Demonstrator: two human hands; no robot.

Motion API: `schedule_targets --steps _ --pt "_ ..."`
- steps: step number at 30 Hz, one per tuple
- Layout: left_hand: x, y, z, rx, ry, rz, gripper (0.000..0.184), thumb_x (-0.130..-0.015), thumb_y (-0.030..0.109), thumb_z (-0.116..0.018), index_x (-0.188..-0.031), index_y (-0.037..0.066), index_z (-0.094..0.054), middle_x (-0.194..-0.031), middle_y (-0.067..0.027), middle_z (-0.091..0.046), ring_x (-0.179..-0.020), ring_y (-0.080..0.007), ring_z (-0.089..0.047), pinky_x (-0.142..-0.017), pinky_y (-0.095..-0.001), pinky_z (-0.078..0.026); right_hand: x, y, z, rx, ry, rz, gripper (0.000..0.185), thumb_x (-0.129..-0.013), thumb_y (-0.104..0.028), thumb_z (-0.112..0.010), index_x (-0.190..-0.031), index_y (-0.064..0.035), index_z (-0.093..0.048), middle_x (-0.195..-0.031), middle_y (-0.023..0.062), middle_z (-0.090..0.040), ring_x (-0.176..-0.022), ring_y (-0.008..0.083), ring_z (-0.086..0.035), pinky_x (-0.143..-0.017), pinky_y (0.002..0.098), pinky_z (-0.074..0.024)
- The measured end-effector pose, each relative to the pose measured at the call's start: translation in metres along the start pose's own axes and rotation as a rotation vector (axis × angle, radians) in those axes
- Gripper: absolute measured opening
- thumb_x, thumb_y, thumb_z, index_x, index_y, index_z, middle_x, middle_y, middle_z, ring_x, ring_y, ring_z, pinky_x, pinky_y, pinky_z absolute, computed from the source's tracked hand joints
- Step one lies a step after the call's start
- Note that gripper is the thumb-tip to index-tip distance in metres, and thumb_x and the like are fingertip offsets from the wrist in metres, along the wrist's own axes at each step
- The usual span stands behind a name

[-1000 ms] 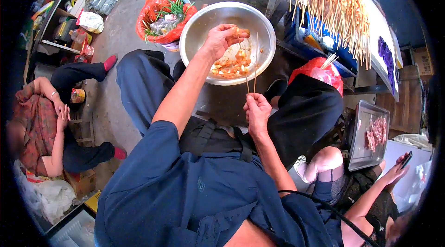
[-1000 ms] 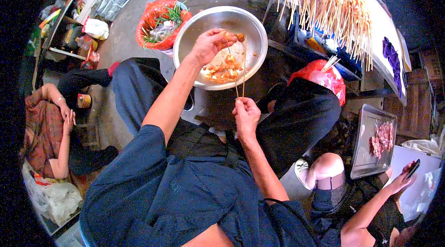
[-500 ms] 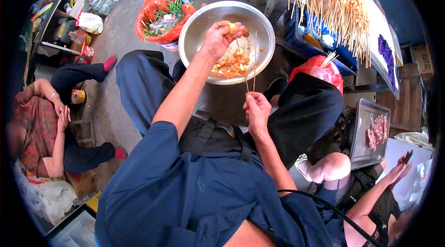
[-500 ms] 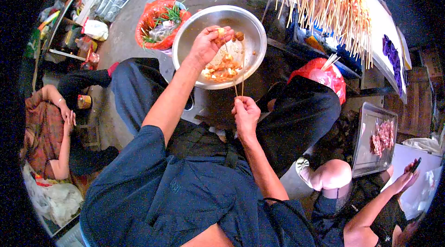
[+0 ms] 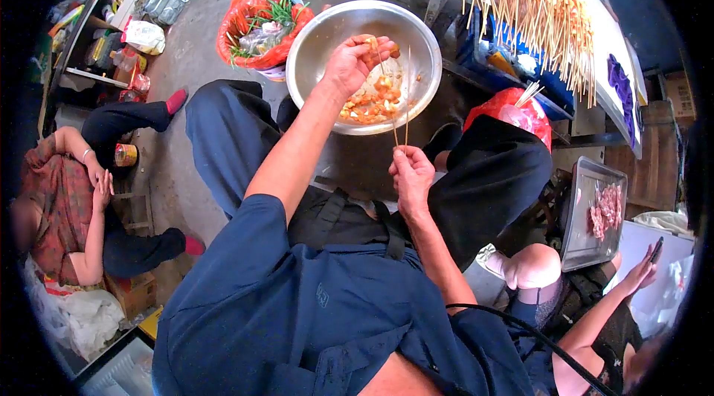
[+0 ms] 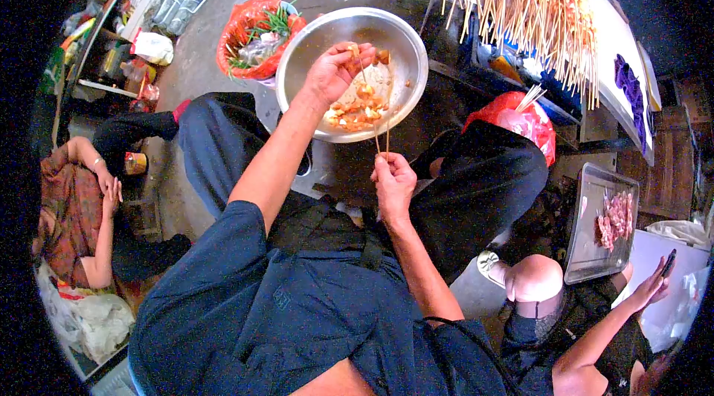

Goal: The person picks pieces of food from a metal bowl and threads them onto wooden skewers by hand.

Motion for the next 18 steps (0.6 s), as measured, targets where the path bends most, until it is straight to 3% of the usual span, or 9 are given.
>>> schedule_targets --steps 7,15,18 --pt "0.002 -0.003 -0.005 -0.057 -0.015 0.061 0.018 -0.088 -0.003 -0.044 -0.1 -0.004 -0.057 -0.109 -0.025 -0.059 -0.104 -0.0354 -0.059 -0.092 -0.0425 -0.05 0.0 0.0 -0.002 0.082 0.002 0.097 0.013 -0.09 -0.014 -0.058 -0.09 -0.0013 -0.06 -0.063 -0.0021 -0.055 -0.054 0.0042 -0.047 -0.048 0.0185 -0.036" --pt "0.001 0.001 -0.01 0.033 -0.081 0.086 0.019 -0.09 0.0 -0.044 -0.107 -0.005 -0.052 -0.109 -0.0253 -0.059 -0.103 -0.0358 -0.06 -0.09 -0.0425 -0.051 0.0 -0.002 -0.001 0.089 0.016 0.049 0.013 -0.09 -0.014 -0.058 -0.091 -0.0012 -0.06 -0.063 -0.0021 -0.055 -0.053 0.0041 -0.047 -0.048 0.0186 -0.0361" --pt "-0.002 0.002 -0.006 -0.066 -0.007 -0.012 0.018 -0.09 -0.002 -0.043 -0.106 -0.004 -0.053 -0.109 -0.0259 -0.058 -0.101 -0.0368 -0.06 -0.088 -0.0434 -0.052 0.001 -0.004 -0.002 0.071 0.002 0.046 0.012 -0.089 -0.013 -0.058 -0.091 -0.0012 -0.06 -0.063 -0.0021 -0.055 -0.053 0.0042 -0.047 -0.048 0.0186 -0.0362"
Point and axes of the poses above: each hand's wrist, its own x-axis away from the middle knuckle, its own z-axis out of the back of the hand, y = z × x, the point moved 3 cm from there along -x, towards the middle knuckle
